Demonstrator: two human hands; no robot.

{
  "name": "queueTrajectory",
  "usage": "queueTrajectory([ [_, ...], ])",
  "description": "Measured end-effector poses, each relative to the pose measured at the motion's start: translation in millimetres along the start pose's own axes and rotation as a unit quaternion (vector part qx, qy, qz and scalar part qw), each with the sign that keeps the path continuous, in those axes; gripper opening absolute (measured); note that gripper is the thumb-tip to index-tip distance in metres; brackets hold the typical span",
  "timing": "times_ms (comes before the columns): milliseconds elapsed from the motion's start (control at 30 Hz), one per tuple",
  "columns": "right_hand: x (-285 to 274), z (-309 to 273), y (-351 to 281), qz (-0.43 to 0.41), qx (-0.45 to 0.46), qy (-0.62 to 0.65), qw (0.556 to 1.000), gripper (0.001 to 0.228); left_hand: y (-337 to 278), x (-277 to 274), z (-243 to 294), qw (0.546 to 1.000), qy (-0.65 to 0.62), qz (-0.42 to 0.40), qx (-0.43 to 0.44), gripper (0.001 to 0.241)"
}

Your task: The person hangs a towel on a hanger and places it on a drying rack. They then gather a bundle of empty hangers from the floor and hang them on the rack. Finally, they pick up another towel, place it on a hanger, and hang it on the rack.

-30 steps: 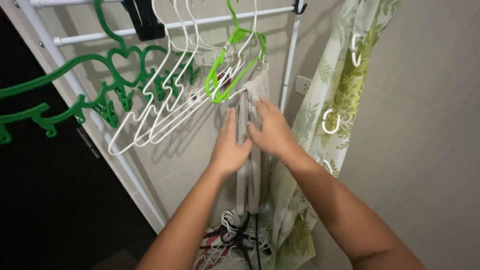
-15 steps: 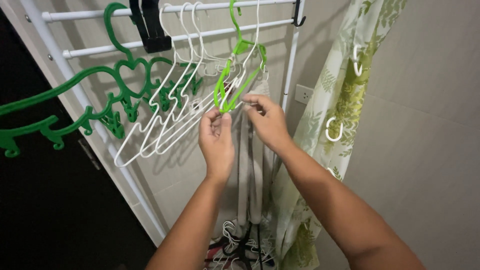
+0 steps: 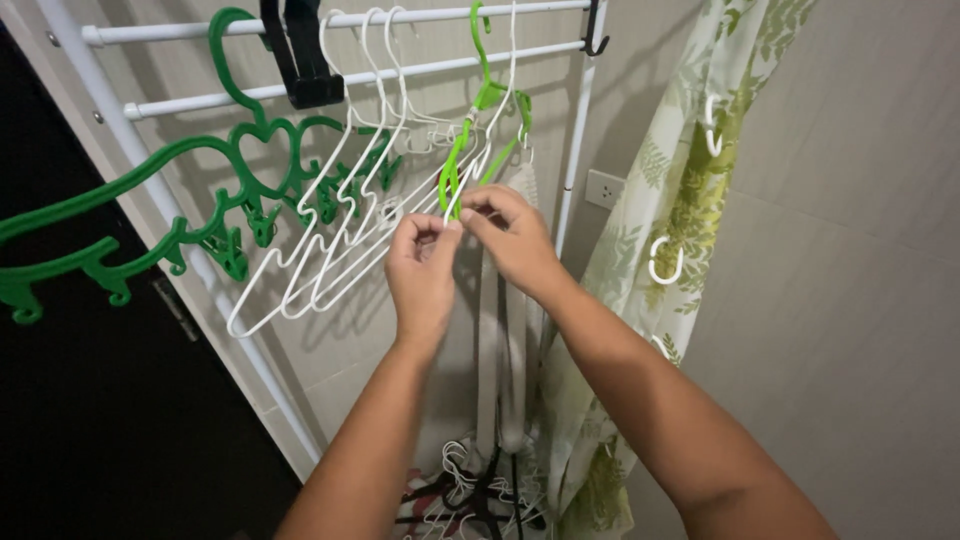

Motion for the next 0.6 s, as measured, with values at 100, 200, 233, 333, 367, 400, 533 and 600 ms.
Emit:
queueTrajectory([
  [100,2,4,3,-0.011,-0.011,-0.086,0.996,0.018,-4,2,16,0.999,0.025,0.02,0.015,0.01],
  [200,8,30,3,-0.042,0.029,-0.084,0.995,0.022,-10,2,29,0.98,0.178,0.063,0.063,0.01],
  [233,7,32,1,-0.04,0.032,-0.086,0.995,0.022,-12,3,31,0.981,0.176,0.06,0.06,0.01],
  [333,8,30,-2,-0.064,0.017,-0.037,0.997,0.025,-17,6,37,0.974,0.209,0.059,0.063,0.011],
  [367,8,27,-4,-0.05,0.019,-0.01,0.999,0.026,-19,9,36,0.979,0.187,0.047,0.06,0.011],
  [400,8,25,-6,-0.036,0.022,0.017,0.999,0.029,-21,11,36,0.984,0.166,0.036,0.056,0.013],
  [533,-5,35,-14,0.038,-0.031,-0.043,0.998,0.03,-24,21,25,0.99,0.136,-0.002,0.018,0.016],
  [600,-19,47,-19,0.13,0.062,-0.074,0.987,0.03,-22,27,19,0.995,0.093,-0.041,0.012,0.022],
])
Point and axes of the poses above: each hand's wrist, its own y-axis towards the middle knuckle, its own x-axis out of the palm, z = x × y, the point moved 4 cm from there along y, towards the middle knuckle, and after that the axes turned 2 degrees about -x, right-handed, at the moved point
